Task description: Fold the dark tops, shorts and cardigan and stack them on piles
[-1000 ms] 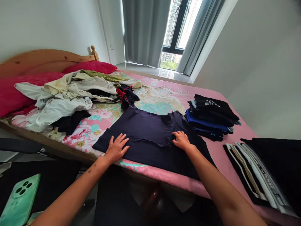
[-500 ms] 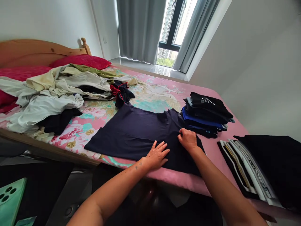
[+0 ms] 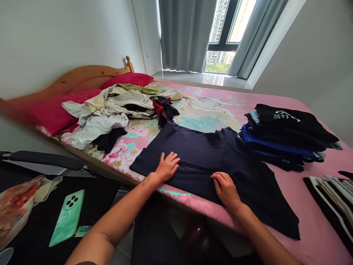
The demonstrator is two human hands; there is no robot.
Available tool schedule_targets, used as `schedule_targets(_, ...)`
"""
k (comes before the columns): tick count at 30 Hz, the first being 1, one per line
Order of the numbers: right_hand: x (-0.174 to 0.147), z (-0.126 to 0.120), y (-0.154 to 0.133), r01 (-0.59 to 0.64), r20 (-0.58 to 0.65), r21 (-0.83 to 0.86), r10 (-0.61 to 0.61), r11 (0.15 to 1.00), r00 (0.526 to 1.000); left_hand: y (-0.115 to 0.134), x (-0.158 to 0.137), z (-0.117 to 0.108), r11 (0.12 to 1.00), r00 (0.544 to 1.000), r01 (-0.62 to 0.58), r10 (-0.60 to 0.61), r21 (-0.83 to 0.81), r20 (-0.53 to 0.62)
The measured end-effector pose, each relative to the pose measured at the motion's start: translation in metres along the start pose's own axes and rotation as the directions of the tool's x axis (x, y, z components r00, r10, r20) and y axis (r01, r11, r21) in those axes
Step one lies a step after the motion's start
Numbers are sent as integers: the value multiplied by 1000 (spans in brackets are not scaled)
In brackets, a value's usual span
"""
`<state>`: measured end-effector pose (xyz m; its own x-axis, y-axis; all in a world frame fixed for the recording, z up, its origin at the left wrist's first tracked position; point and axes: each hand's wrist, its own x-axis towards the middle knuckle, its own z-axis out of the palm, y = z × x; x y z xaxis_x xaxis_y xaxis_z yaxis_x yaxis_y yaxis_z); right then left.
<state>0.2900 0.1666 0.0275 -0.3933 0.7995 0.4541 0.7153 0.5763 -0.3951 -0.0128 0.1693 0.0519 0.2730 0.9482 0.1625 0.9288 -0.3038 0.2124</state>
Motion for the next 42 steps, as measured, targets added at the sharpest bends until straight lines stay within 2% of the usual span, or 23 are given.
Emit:
schedule_targets(2,8,-3,1,6,1,-40,-6,999,1000,-48,-3,-17,991,994,112,-111,73,-17)
schedule_targets(4,19,-5,0,4,19,-113,-2,994,1000,-86,-2,-31,980,986,165,-164,113,-17)
schedule_targets(6,29,-6,-3,-7,49,-198,17,980,999,-110,2,-41,975,985,171,-173,142,2)
schedule_targets(8,37,-5,-4,-8,100,-274,37,962,994,-121,6,-48,971,987,153,-160,184,24)
schedule_targets(11,45,-3,-4,2,187,-358,70,934,980,-127,13,-55,964,987,139,-154,228,51)
schedule_targets(14,52,-3,-3,-7,218,-398,102,917,971,-131,16,-60,972,986,142,-156,189,63)
schedule_targets(16,55,-3,-4,-37,191,-402,124,915,974,-135,16,-60,976,985,150,-160,156,58)
schedule_targets(19,52,-1,-11,-97,77,-383,137,919,988,-141,10,-59,974,981,188,-191,130,12)
schedule_targets(21,43,2,-21,-66,32,-326,81,943,996,-137,3,-57,964,972,233,-228,125,-50)
schedule_targets(23,30,7,-35,17,51,-243,-5,970,999,-122,-5,-54,965,967,240,-228,101,-118)
schedule_targets(25,14,15,-49,83,97,-183,-66,980,993,-97,-15,-47,992,984,114,-106,50,-144)
schedule_targets(28,-7,29,-63,105,153,-191,-76,976,985,-57,-32,-34,982,981,-186,186,-7,-49)
schedule_targets(29,-13,33,-63,94,164,-208,-60,974,985,-49,-37,-29,976,976,-219,219,-7,10)
schedule_targets(30,-18,35,-62,75,169,-228,-36,971,985,-46,-43,-26,980,978,-198,197,4,64)
schedule_targets(31,-23,35,-58,47,169,-249,-5,967,986,-48,-48,-24,991,986,-133,130,24,105)
schedule_targets(33,-35,28,-43,-24,156,-298,73,954,985,-65,-57,-26,993,987,82,-93,86,134)
schedule_targets(35,-48,14,-26,-106,119,-348,156,932,981,-91,-67,-34,939,943,308,-323,150,85)
schedule_targets(37,-65,-4,-10,-163,68,-361,201,918,977,-113,-81,-47,892,906,416,-423,176,7)
schedule_targets(39,-86,-23,3,-150,43,-343,175,927,984,-122,-97,-58,926,941,334,-338,173,-12)
schedule_targets(41,-108,-38,15,-81,59,-335,107,939,992,-122,-116,-63,978,988,140,-148,152,44)
schedule_targets(42,-118,-44,21,-50,73,-345,80,937,994,-120,-124,-63,988,995,63,-74,139,73)
